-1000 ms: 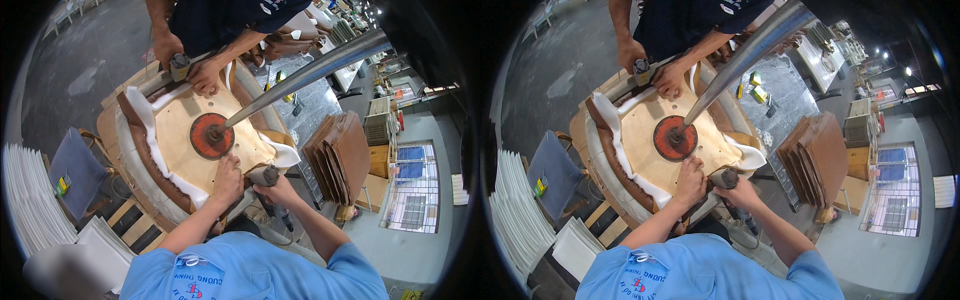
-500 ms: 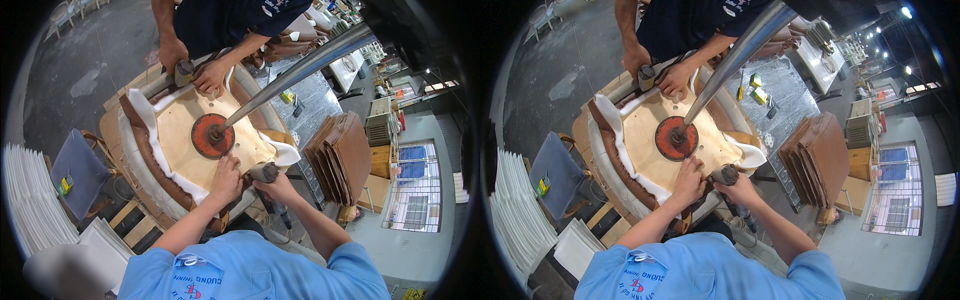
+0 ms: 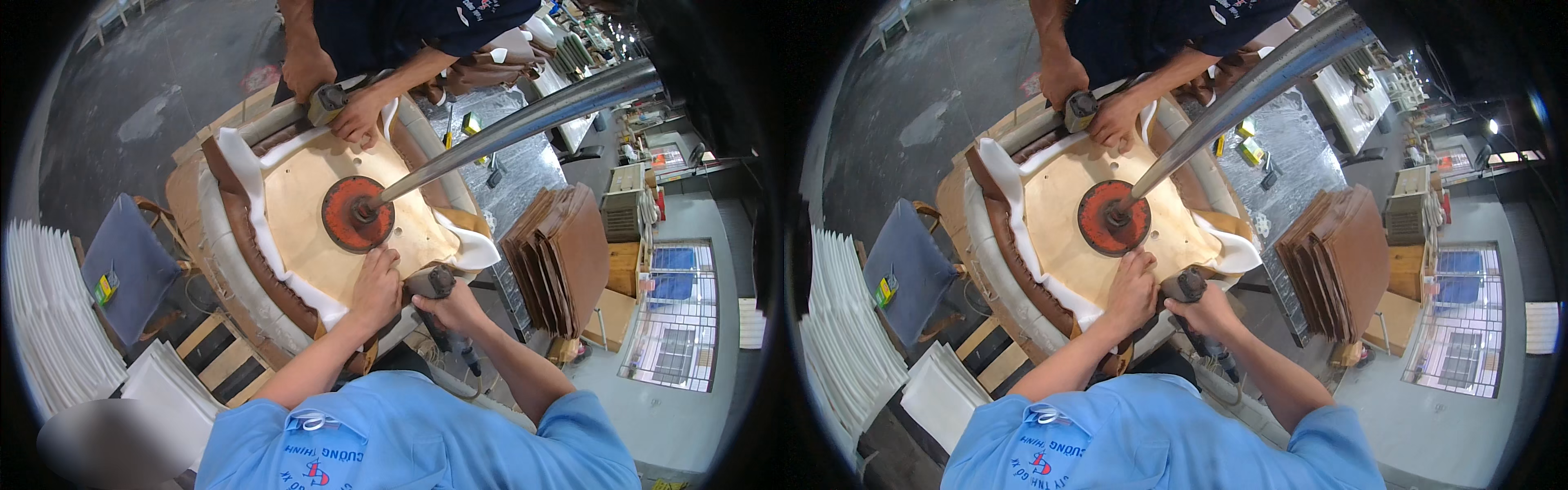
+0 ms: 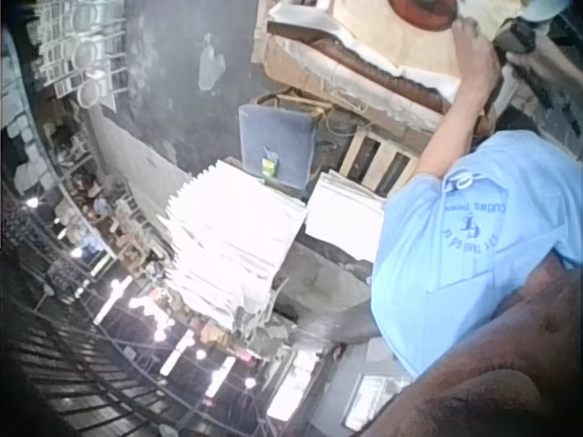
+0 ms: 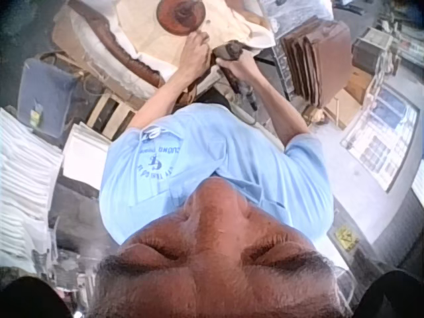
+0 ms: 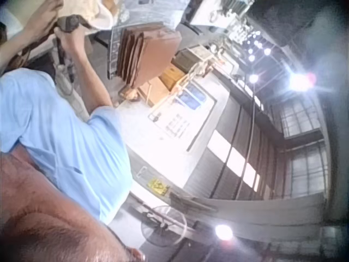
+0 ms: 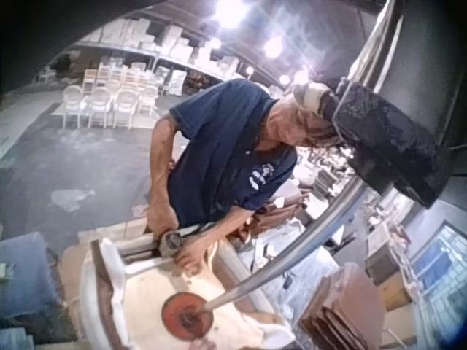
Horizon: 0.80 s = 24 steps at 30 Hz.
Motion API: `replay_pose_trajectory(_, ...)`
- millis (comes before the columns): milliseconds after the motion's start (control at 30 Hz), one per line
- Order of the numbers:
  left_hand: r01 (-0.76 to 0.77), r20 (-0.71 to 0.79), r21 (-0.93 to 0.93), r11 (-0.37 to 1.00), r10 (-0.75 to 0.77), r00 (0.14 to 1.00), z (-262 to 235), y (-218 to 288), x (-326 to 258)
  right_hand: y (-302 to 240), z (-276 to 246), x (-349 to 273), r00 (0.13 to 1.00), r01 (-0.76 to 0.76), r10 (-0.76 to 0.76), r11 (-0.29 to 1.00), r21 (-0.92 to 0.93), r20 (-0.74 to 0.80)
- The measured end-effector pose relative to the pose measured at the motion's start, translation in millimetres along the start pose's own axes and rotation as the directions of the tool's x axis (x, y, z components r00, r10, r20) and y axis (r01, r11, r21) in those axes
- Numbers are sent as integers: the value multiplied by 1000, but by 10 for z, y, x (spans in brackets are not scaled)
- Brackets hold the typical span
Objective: The person staples white foam and brown fabric onto a wooden chair seat base using a pneumatic staple gun while a coworker assists by holding the seat and pressing the material. The person repeatedly pulls material taut, fires staples along the edges, and flips the seat to work on different sides.
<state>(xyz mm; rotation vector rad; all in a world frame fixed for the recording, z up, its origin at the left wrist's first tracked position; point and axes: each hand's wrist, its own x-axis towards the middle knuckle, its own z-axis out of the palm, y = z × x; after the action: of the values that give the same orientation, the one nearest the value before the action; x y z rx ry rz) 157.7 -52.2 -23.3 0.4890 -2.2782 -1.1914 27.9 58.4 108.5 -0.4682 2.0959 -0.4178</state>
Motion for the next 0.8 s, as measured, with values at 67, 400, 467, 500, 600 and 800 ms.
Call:
replay_pose_trajectory(67, -9, 45, 22, 1000, 8, 999, -50, -35, 9, -16, -10, 8, 1000, -19, 19, 1000, 17, -8)
replay_pose_trajectory(400, 62, 93, 28, 998, -64, 994, -170, 40, -42, 152, 11, -83, 995, 89, -97, 975, 205, 28)
replay_pose_trajectory(467, 49, 59, 38, 998, -51, 997, -146, 30, -57, 128, 40, -90, 996, 62, -71, 980, 187, 44)
replay_pose_trajectory(500, 37, 38, 34, 999, -39, 999, -137, 19, -60, 114, 55, -90, 997, 49, -59, 983, 178, 52)
replay_pose_trajectory(600, 12, -6, 3, 1000, -11, 1000, -101, 20, -65, 79, 81, -69, 997, 29, -38, 990, 140, 68)
replay_pose_trajectory(800, -23, 16, -116, 993, 25, 1000, -202, -102, -83, -29, 105, -35, 1000, -14, 13, 997, 72, 23)
